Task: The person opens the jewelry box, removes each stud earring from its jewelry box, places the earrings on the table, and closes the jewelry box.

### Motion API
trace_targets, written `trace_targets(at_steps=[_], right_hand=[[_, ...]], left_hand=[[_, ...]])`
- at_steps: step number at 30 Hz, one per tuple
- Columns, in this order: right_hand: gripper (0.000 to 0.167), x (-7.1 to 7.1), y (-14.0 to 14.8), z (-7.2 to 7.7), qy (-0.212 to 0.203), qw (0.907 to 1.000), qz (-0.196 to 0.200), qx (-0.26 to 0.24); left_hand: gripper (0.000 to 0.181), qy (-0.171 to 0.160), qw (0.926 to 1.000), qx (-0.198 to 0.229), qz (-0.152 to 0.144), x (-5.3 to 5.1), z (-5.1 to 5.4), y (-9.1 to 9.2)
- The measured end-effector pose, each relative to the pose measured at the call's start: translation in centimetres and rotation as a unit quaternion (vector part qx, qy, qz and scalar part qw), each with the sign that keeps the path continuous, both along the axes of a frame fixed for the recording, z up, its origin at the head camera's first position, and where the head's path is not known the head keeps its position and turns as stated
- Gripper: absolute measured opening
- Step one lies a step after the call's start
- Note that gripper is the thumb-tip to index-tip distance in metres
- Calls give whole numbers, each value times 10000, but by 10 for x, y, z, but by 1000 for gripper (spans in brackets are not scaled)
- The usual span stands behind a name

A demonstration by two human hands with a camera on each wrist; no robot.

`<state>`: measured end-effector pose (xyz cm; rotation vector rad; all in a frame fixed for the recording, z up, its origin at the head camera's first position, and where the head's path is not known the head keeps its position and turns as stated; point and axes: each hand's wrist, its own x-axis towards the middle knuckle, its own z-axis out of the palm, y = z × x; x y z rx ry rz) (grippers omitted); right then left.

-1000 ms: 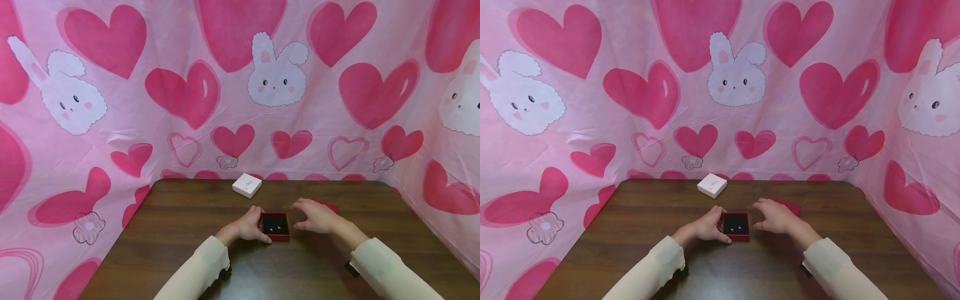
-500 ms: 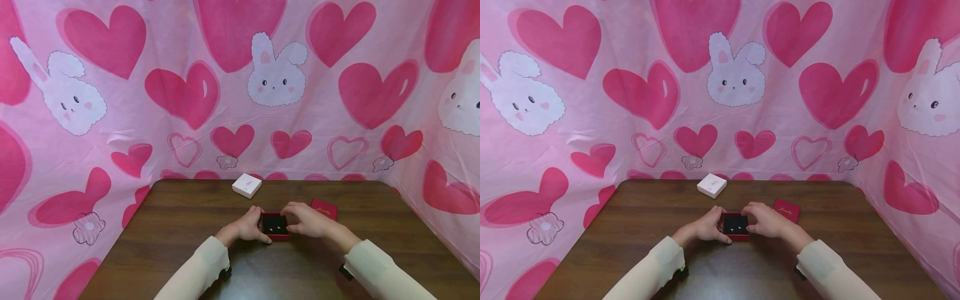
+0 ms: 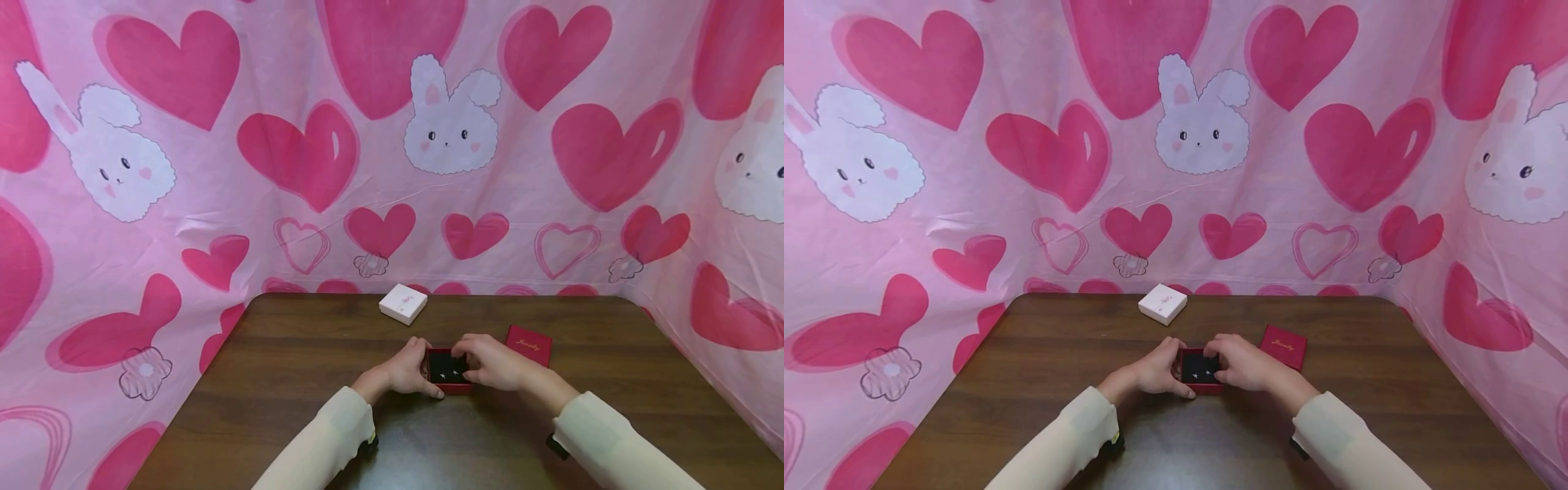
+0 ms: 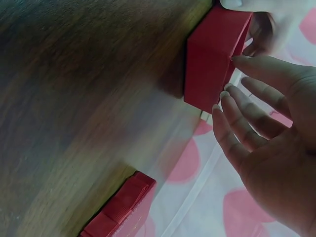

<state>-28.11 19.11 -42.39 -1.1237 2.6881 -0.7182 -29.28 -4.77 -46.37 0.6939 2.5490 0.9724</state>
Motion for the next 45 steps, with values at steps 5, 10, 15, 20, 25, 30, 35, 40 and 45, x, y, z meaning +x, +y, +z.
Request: trace_targets(at_steps=[5, 10, 15, 20, 25, 30, 35, 40, 45], right_hand=[[36, -1, -5, -1, -32, 9999, -15, 142], [35, -2, -9, -4, 50, 9994, -80, 344], [32, -4, -13, -6, 121, 9987, -123, 480], [29, -5, -16, -6, 87, 9982, -156, 569], [17, -6, -20, -5, 159, 9971, -168, 722], [10, -5, -24, -2, 200, 9961, -163, 846], [10, -5, -25, 0, 68, 9964, -243, 806], [8, -6, -26, -1, -15, 9971, -302, 703], [10, -6, -28, -2, -38, 9970, -395, 660]], left_hand=[[77, 30, 10000, 14, -86, -2, -1, -1], [77, 82, 9999, -6, -95, -3, -3, 0], [77, 95, 9999, 11, -62, -3, -3, 1], [77, 141, 9999, -9, -72, -2, -3, 1], [77, 175, 9998, -28, -64, -2, -1, 2], [77, 173, 9998, -42, -62, -2, -1, 2], [78, 231, 9997, -24, -73, -2, -2, 2], [79, 238, 9997, -40, -63, -2, -3, 1], [79, 202, 9998, -21, -57, -1, -2, 0]])
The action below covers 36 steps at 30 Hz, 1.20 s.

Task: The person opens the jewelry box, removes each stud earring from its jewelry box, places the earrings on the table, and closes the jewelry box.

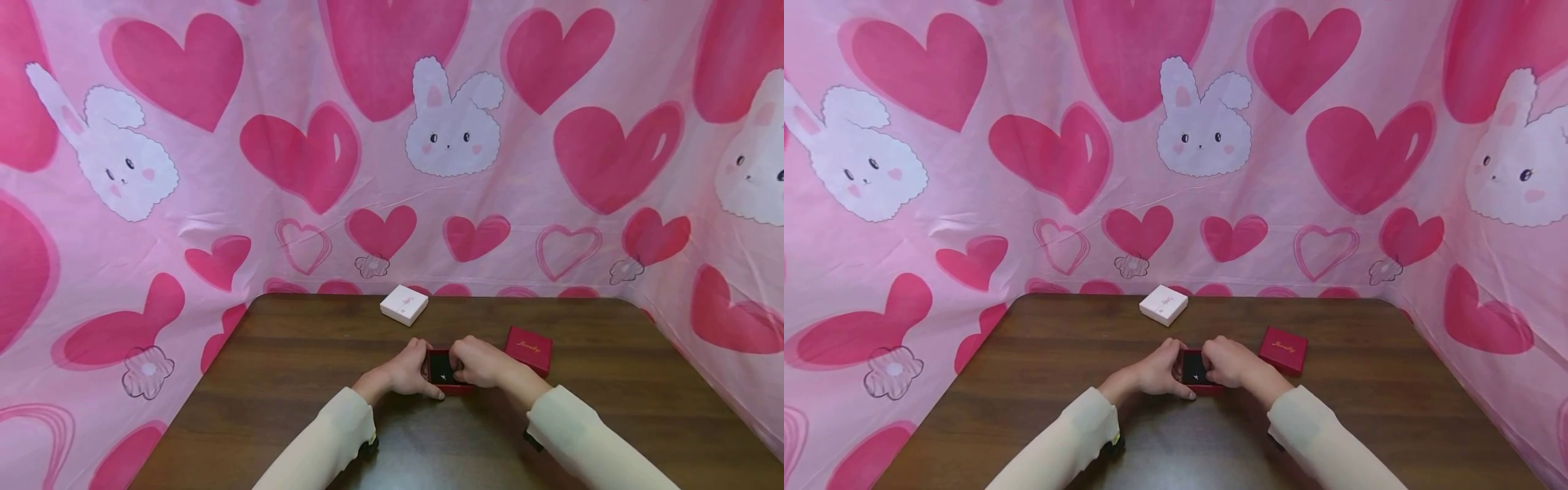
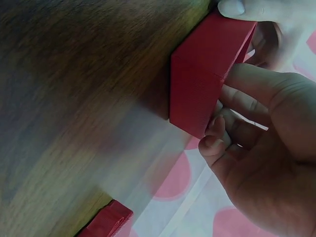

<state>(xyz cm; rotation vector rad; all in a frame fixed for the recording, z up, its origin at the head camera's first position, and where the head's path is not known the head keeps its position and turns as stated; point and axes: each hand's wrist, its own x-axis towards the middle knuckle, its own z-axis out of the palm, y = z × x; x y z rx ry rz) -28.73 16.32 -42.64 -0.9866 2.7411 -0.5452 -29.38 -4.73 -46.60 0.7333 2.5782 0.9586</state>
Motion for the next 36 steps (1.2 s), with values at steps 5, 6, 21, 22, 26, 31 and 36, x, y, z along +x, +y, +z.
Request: trace_targets(at_steps=[5, 6, 21, 22, 26, 31, 36], right_hand=[[13, -1, -2, -2, 63, 9999, -40, 75], [13, -1, -2, -1, 72, 9999, -45, 92], [9, 0, -1, -1, -277, 9991, -290, 124], [9, 0, -1, -1, -300, 9990, -303, 125], [9, 1, -1, 1, -358, 9988, -329, 75], [9, 2, -2, 3, -390, 9984, -414, 37], [9, 1, -1, 3, -337, 9982, -489, 39]], left_hand=[[79, -57, 10000, 23, 9, 0, 1, 0], [79, -67, 10000, 27, 10, 0, 0, 0], [77, -150, 9999, 57, 34, 0, 1, 0], [77, -172, 9998, 62, 33, 0, 1, 0], [78, -134, 9999, 58, 1, -5, -6, -1], [78, -147, 9999, 52, 28, -3, -3, -1], [77, -168, 9998, 30, 36, 0, 1, 0]])
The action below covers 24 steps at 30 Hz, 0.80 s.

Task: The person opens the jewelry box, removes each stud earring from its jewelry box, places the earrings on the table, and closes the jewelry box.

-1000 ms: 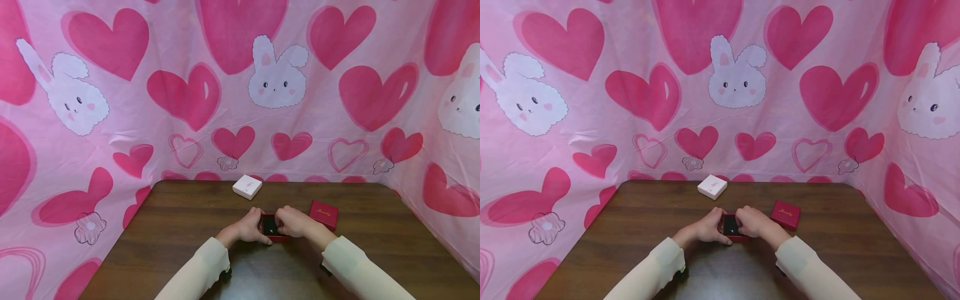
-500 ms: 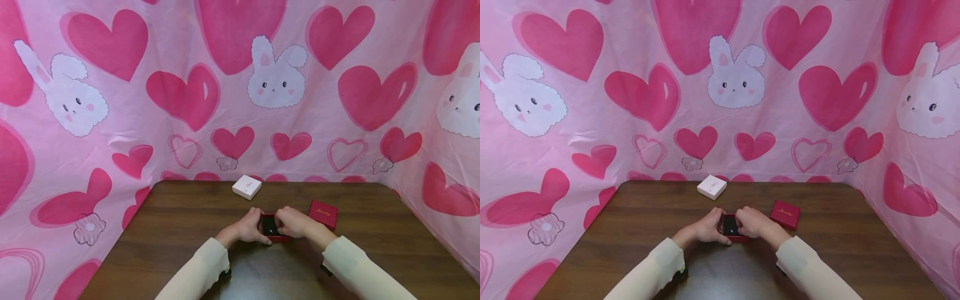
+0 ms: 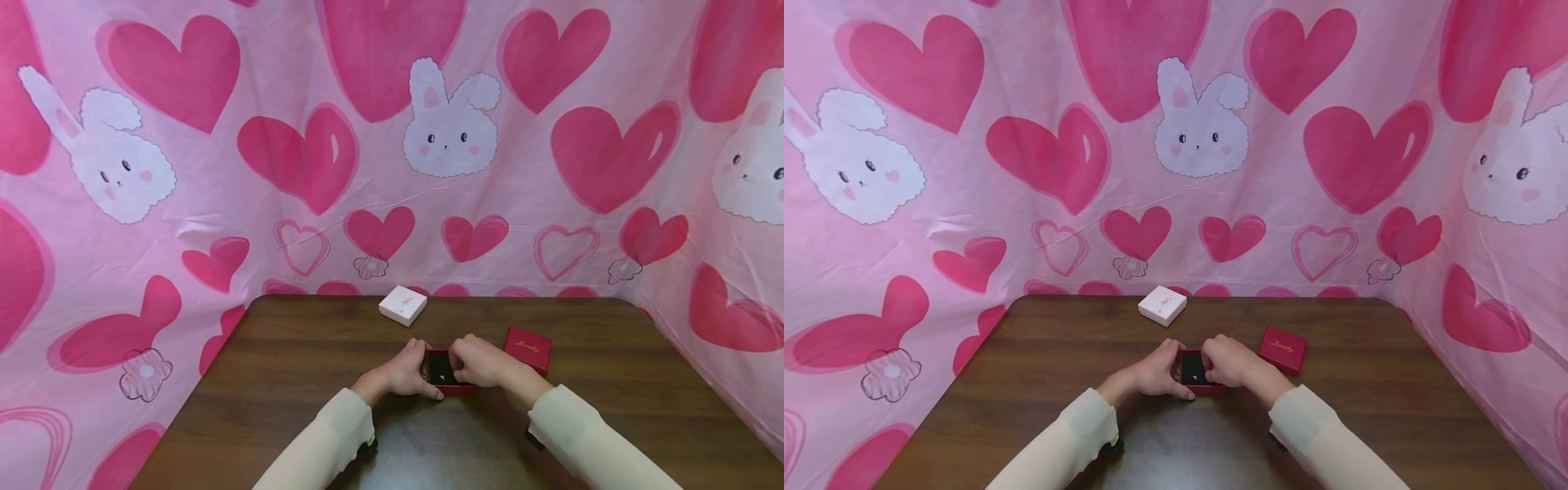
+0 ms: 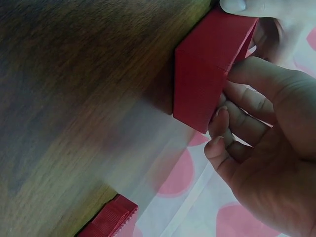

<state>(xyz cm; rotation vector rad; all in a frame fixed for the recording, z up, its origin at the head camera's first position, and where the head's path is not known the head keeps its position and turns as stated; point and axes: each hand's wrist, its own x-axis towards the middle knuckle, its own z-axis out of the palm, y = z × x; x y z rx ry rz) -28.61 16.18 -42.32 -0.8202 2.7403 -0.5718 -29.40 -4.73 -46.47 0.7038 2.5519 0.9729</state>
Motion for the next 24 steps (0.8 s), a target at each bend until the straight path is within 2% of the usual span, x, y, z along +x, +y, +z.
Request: trace_targets(at_steps=[14, 24], right_hand=[[8, -1, 3, -2, 30, 9999, -100, -83], [6, 2, 6, 2, 80, 9998, 130, -153]], left_hand=[[78, 32, 10000, -25, 8, 1, 0, 1], [79, 15, 10000, -27, 32, 0, 0, 1]])
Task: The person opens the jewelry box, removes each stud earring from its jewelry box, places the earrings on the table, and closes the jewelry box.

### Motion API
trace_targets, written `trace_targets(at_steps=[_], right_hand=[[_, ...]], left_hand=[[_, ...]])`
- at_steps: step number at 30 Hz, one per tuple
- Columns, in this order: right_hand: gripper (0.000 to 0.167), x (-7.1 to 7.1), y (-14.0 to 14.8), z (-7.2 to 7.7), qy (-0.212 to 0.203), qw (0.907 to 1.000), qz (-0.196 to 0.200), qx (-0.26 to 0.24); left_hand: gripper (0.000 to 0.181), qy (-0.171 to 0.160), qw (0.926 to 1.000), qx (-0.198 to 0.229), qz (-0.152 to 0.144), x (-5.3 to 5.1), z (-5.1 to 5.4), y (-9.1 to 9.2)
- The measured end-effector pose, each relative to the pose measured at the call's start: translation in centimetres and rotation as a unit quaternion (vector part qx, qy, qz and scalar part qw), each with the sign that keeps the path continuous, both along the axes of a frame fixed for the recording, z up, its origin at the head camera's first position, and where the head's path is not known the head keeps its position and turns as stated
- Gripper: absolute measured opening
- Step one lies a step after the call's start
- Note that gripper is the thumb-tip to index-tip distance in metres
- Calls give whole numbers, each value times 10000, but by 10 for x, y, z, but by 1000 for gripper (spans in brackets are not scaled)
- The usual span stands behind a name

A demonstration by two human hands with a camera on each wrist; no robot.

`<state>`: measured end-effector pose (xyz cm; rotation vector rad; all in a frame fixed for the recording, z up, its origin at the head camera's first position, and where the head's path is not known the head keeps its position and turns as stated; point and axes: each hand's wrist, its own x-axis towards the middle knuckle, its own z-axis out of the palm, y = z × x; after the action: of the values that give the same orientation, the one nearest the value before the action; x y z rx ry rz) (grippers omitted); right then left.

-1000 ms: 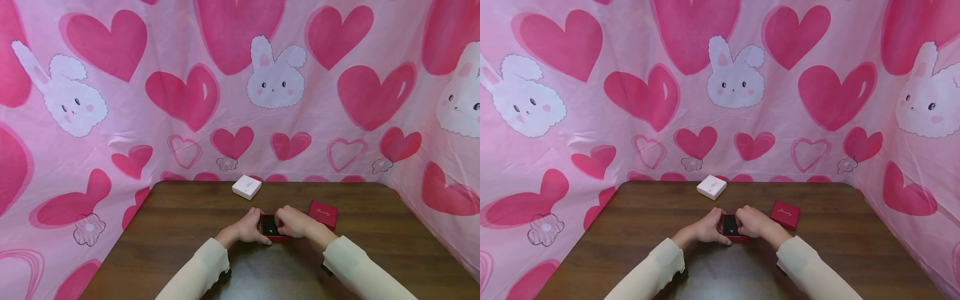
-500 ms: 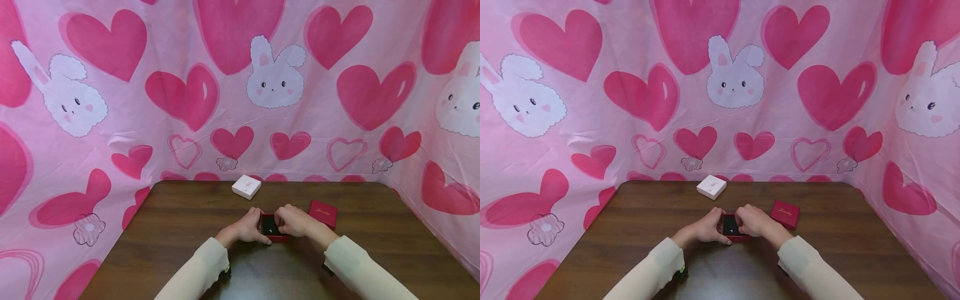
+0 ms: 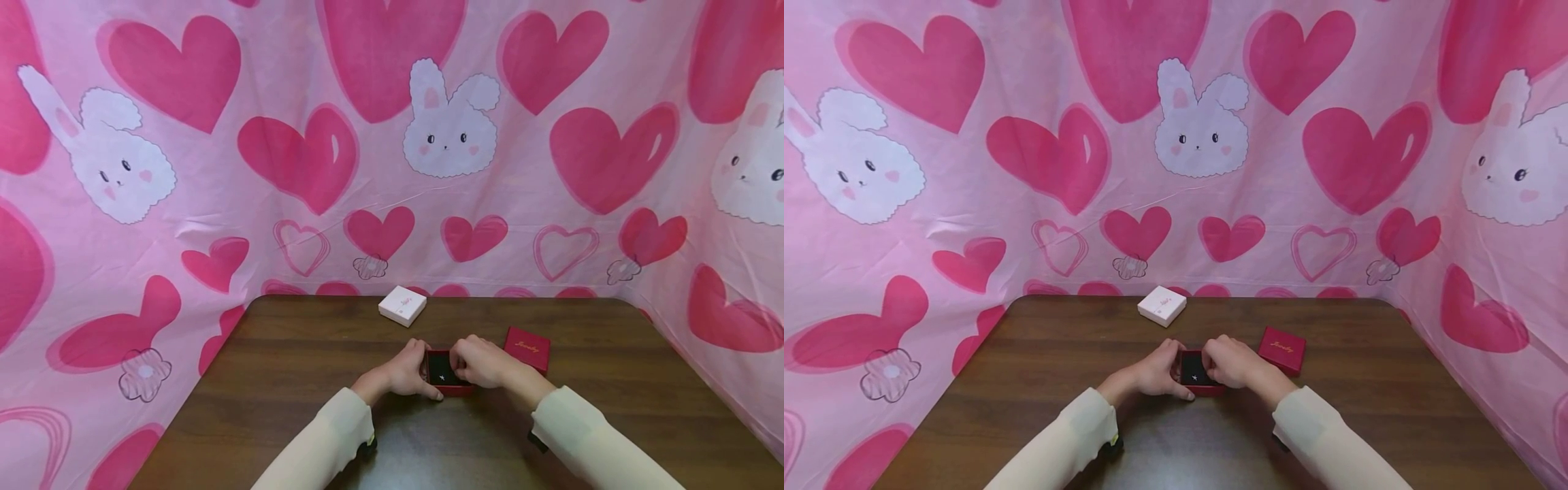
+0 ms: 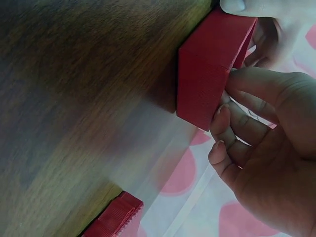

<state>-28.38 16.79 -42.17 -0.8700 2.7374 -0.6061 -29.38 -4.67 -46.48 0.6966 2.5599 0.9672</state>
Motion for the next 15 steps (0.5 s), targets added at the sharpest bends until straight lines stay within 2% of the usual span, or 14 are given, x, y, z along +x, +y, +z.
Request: trace_targets(at_steps=[7, 15], right_hand=[[11, 1, 3, -3, 145, 9997, 68, -163], [9, 2, 5, -3, 89, 9999, -131, -52]], left_hand=[[79, 67, 10000, -30, -8, 0, -1, 0], [80, 25, 10000, -1, 0, -1, -2, -1]])
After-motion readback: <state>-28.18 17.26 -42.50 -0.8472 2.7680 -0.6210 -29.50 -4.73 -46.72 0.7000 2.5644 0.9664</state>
